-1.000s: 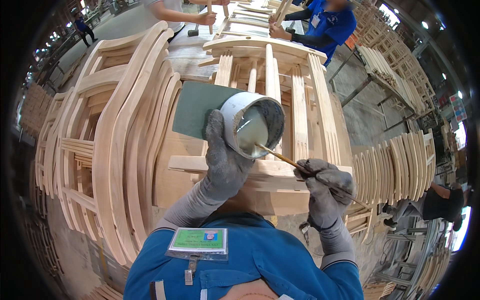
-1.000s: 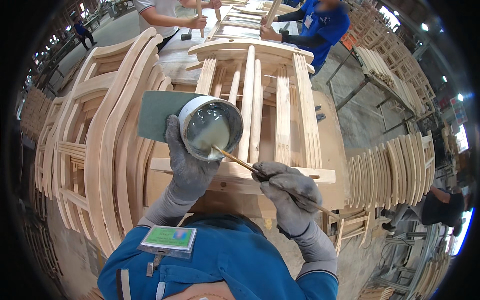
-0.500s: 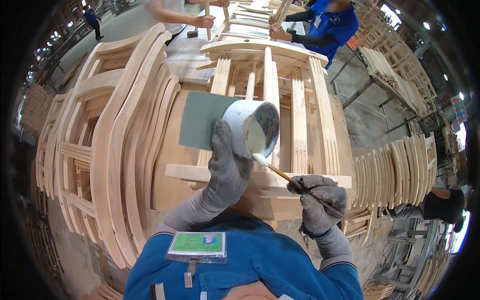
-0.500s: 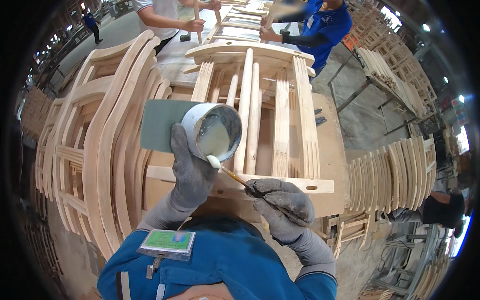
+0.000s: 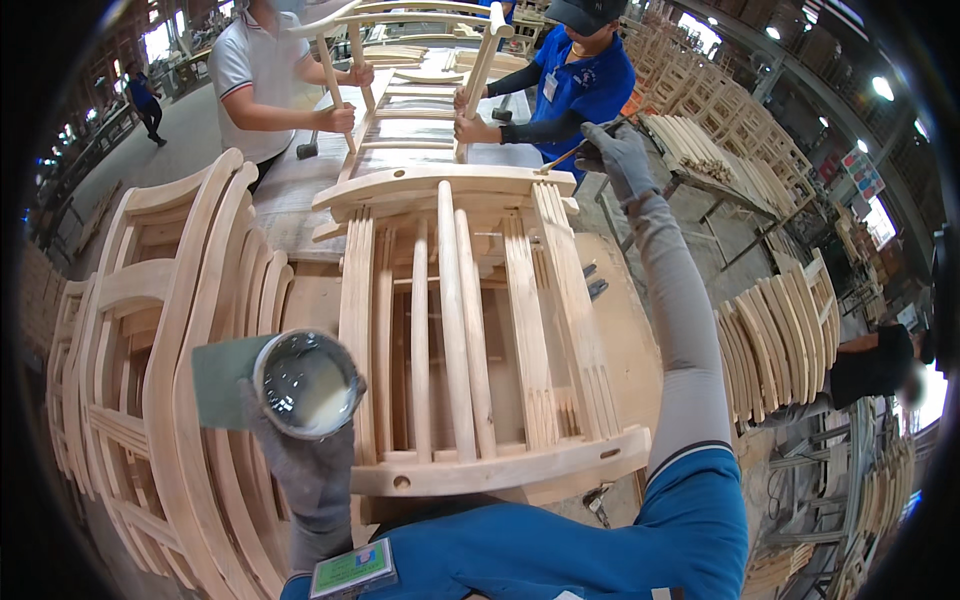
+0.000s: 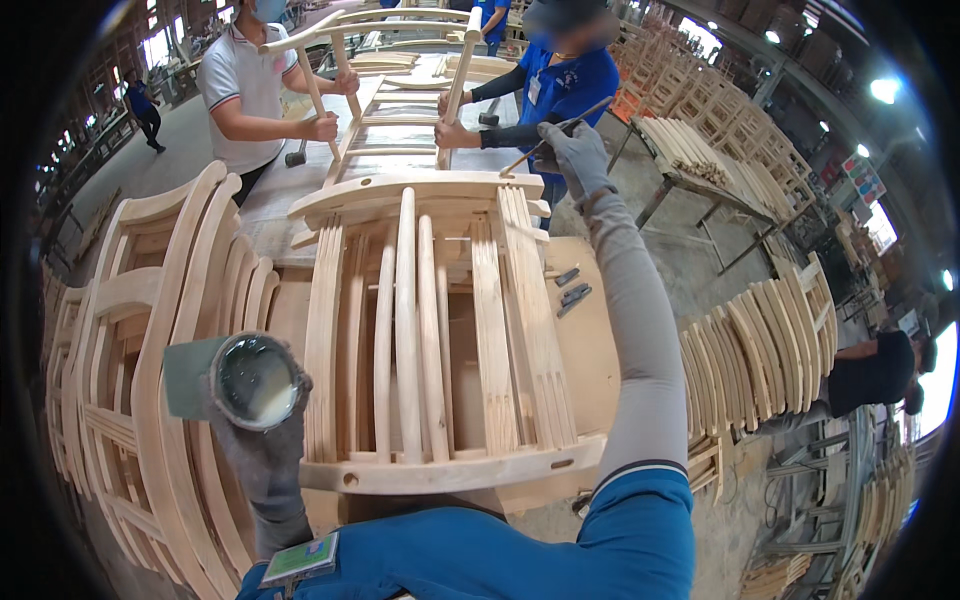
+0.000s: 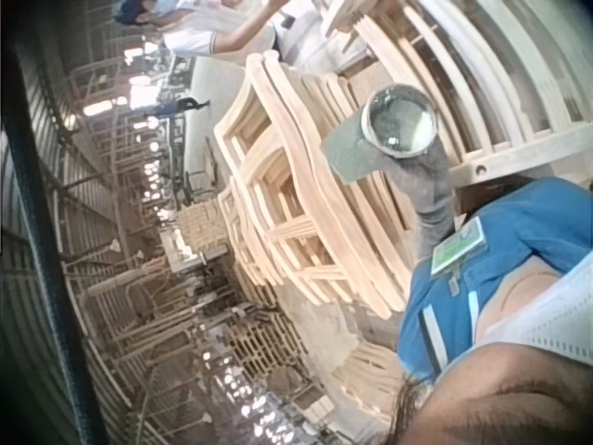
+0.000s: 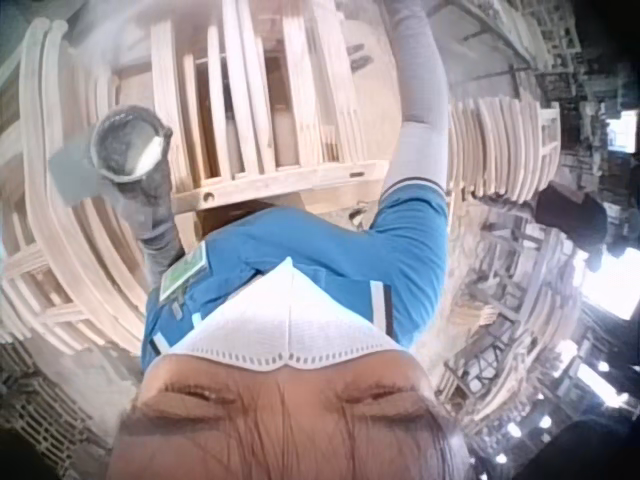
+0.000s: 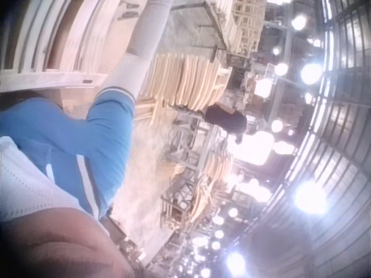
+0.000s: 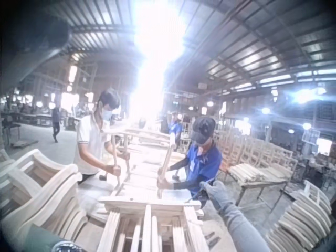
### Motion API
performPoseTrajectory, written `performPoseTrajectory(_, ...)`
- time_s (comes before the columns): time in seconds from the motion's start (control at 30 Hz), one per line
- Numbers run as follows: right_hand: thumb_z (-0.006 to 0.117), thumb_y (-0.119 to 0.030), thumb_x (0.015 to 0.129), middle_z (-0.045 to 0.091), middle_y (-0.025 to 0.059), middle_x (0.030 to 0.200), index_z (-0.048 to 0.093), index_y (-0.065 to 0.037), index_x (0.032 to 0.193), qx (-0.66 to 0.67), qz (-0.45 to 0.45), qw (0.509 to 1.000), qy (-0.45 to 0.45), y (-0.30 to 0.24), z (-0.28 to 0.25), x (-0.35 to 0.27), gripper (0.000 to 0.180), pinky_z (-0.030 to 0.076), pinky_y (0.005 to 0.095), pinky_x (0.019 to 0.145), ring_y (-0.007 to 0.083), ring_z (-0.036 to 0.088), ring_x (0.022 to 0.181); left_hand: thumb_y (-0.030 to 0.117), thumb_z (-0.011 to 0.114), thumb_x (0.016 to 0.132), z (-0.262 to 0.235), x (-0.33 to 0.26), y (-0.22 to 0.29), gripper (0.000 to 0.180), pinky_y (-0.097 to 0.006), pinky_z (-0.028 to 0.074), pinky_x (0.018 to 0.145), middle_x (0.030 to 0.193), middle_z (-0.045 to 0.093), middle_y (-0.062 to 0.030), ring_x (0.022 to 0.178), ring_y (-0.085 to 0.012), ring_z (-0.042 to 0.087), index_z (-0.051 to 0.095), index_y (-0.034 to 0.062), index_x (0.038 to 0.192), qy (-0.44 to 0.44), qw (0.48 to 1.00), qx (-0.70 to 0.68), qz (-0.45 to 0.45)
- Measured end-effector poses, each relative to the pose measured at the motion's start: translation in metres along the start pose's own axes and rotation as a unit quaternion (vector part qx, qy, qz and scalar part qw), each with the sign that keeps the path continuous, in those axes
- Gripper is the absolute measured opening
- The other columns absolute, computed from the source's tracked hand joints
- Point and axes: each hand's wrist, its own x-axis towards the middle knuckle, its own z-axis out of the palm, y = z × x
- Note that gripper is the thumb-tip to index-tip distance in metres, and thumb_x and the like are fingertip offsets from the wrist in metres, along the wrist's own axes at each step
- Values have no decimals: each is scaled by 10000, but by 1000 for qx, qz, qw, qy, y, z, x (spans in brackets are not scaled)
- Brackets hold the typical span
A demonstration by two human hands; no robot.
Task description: The person applies a white liquid to the joints of wooden chair frames using a brush and container. They repeatedly dip the brush into the container and coat the joints on multiple chairs in a factory setting.
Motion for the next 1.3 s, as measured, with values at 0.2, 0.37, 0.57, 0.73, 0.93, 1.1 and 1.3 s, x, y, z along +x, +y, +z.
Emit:
performPoseTrajectory(0.2, 674, -210, 841, 626, 95, 728, 556, -25, 862, -60, 40, 997, -1, 36, 12, 48, 220, 576, 299, 525, 180, 640, 566, 447, 413, 955, -30, 10, 13, 512, -497, 448, 942, 1291, 487, -163, 1184, -330, 479, 431, 92, 1324, 1, 999, 42, 23)
performPoseTrajectory(0.37, 661, -202, 845, 632, 101, 726, 565, -17, 853, -59, 53, 997, -4, 47, 7, 57, 208, 574, 294, 520, 185, 644, 568, 434, 440, 947, -35, 12, 11, 510, -496, 434, 962, 1314, 473, -145, 1196, -339, 469, 427, 97, 1330, 79, 996, 22, 40)
performPoseTrajectory(0.57, 671, -145, 803, 629, 85, 706, 584, -11, 854, -95, 27, 994, 36, 46, 16, 57, 168, 538, 282, 462, 157, 621, 538, 420, 455, 944, -39, 15, 15, 484, -502, 426, 969, 1315, 480, -120, 1215, -337, 456, 446, 111, 1316, 47, 998, 16, 24)
performPoseTrajectory(0.73, 672, -212, 788, 637, 106, 697, 615, -22, 830, -258, -52, 963, 53, 54, 24, 62, 203, 508, 303, 496, 159, 622, 535, 431, 447, 948, -32, 17, 13, 476, -503, 438, 955, 1281, 508, -128, 1220, -345, 448, 467, 110, 1299, 76, 997, 7, 32)
performPoseTrajectory(0.93, 621, -305, 772, 660, 148, 753, 649, -46, 880, -220, -36, 974, -32, 50, 41, 59, 282, 505, 361, 667, 260, 656, 686, 458, 442, 946, -34, 15, 13, 499, -500, 447, 948, 1264, 519, -139, 1220, -347, 447, 470, 104, 1295, 96, 994, 33, 47)
performPoseTrajectory(1.1, 638, -281, 777, 651, 122, 713, 644, -53, 883, -332, -32, 942, 16, 44, 31, 62, 252, 500, 346, 630, 225, 652, 647, 461, 438, 947, -28, 17, 12, 499, -486, 459, 929, 1248, 526, -151, 1198, -337, 466, 477, 95, 1284, 92, 995, 3, 31)
performPoseTrajectory(1.3, 686, -263, 783, 621, 90, 640, 635, -29, 861, -228, -43, 972, -42, 54, 45, 61, 251, 498, 302, 541, 162, 623, 561, 453, 438, 949, -24, 16, 10, 493, -466, 469, 910, 1214, 551, -152, 1163, -319, 498, 483, 84, 1272, 57, 997, 48, 36)
